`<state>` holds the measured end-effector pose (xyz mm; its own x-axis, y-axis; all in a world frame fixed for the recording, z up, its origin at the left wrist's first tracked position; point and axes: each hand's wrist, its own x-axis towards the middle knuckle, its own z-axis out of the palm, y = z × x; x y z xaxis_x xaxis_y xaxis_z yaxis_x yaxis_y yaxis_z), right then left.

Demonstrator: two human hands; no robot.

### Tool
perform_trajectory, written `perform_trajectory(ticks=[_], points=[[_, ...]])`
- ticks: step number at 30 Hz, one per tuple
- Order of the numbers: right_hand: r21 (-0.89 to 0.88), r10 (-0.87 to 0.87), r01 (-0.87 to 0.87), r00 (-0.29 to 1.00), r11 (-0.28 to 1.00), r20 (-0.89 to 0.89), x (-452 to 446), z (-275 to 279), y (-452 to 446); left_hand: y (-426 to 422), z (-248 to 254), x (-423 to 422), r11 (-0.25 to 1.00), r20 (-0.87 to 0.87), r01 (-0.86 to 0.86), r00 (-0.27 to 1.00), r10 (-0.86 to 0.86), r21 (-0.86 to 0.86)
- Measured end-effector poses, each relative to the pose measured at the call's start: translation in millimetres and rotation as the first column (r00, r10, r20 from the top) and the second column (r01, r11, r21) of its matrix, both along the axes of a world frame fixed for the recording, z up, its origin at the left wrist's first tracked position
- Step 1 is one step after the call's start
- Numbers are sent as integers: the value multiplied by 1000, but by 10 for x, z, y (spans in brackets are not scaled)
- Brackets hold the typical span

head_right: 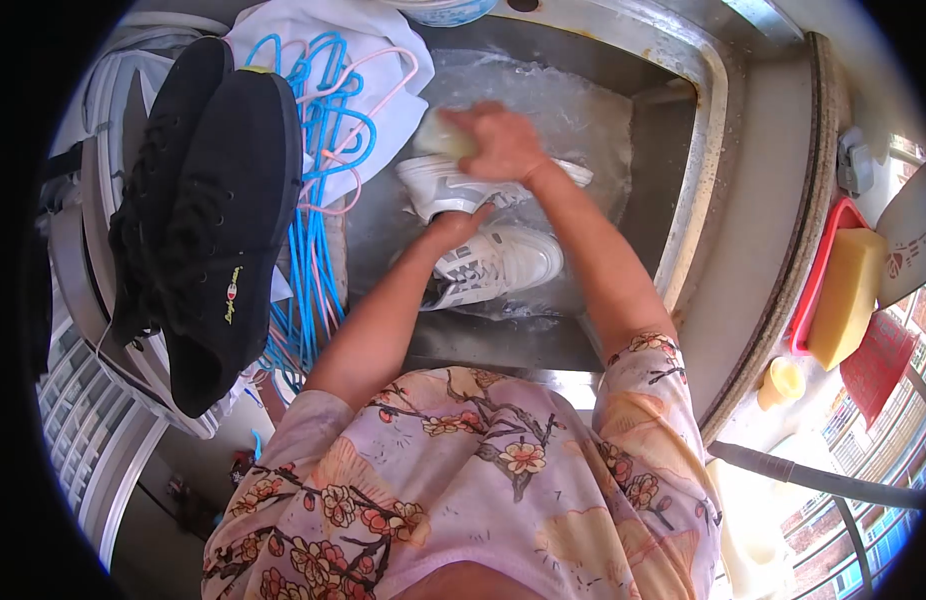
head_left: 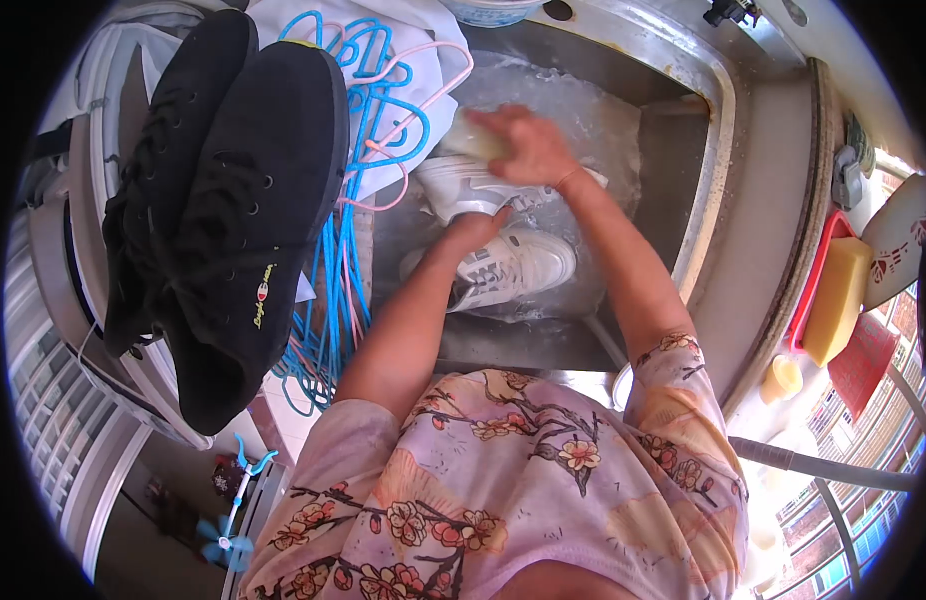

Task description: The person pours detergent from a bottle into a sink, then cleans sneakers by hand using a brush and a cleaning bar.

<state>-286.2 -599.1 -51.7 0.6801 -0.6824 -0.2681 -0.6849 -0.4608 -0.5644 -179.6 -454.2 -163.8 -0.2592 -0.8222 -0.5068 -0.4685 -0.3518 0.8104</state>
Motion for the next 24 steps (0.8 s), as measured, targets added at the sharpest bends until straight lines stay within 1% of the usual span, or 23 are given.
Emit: perform_trajectory(ticks=[1, 2, 3, 4, 5, 6, 7, 8, 9, 10, 11, 12, 13, 14, 15, 16, 17, 18, 20, 21, 22, 23, 24], points=[[8, 122, -123, 991, 992, 59, 192, 34, 159, -5, -41, -48, 998, -13, -37, 999, 36, -51], [-58, 213, -211, 976, 976, 37, 363, 80, 367, 11, -72, -83, 992, -30, -73, 997, 70, -102], [-127, 282, -289, 957, 949, -67, 507, 15, 526, 41, -103, -55, 998, 9, -3, 1000, 3, -65], [-133, 276, -283, 959, 950, -64, 519, -49, 540, 55, -92, -25, 997, 44, 69, 997, -68, -29], [-192, 271, -284, 958, 939, -95, 538, -121, 517, 60, -87, -70, 990, 24, -86, 996, 89, -107], [-245, 265, -289, 956, 925, -126, 552, -167, 487, 61, -85, -91, 954, -12, -242, 970, 244, -177], [-234, 181, -205, 976, 950, -119, 423, -124, 381, -22, -88, -18, 985, -14, -172, 985, 172, -31], [-212, 124, -161, 976, 964, -179, 260, -72, 245, -87, -84, 55, 988, -30, -99, 994, 103, 119], [-221, 29, -68, 984, 973, -175, 88, -105, 135, -153, 130, 87, 973, -162, -167, 968, 193, 161], [-202, 10, -53, 979, 978, -205, -64, -105, 2, -151, 121, 18, 956, -185, -295, 938, 292, 14], [-205, 9, -53, 978, 977, -207, -215, -181, -130, -183, 162, 22, 944, -195, -329, 924, 330, 36], [-80, -58, 35, 952, 996, -301, -309, -109, -255, -212, 250, 17, 930, -203, -361, 908, 367, 63], [63, -169, 193, 945, 979, -280, -455, -178, -350, -254, 337, 20, 916, -200, -395, 894, 401, 67], [200, -282, 340, 921, 919, -270, -606, -277, -451, -320, 388, 36, 918, -207, -392, 895, 396, 59], [191, -287, 343, 919, 920, -269, -786, -381, -523, -379, 416, 57, 917, -27, -397, 917, 398, 34], [141, -397, 440, 881, 887, -256, -988, -506, -530, -395, 425, 71, 918, 156, -395, 908, 388, 14], [91, -503, 534, 831, 840, -237, -1139, -629, -488, -390, 343, 91, 875, 161, -484, 862, 480, -16], [82, -510, 540, 827, 837, -237, -1219, -733, -450, -422, 468, 106, 838, 225, -545, 812, 538, -38], [-67, -778, 784, 596, 618, -201, -1400, -1030, -304, -428, 342, 104, 815, 401, -576, 735, 547, -57], [218, -849, 830, 528, 514, -9, -1559, -1434, -336, -374, -40, 129, 774, 254, -632, 745, 617, -27], [123, -852, 844, 523, 523, 34, -1344, -1136, -214, -389, -60, 111, 781, 253, -624, 752, 609, -23], [28, -852, 853, 519, 522, 72, -922, -644, 11, -384, -64, 78, 619, 41, -764, 635, 771, 180], [-289, -782, 752, 624, 593, 19, -601, -385, 217, -386, -72, 49, 438, -122, -800, 428, 895, 410]])
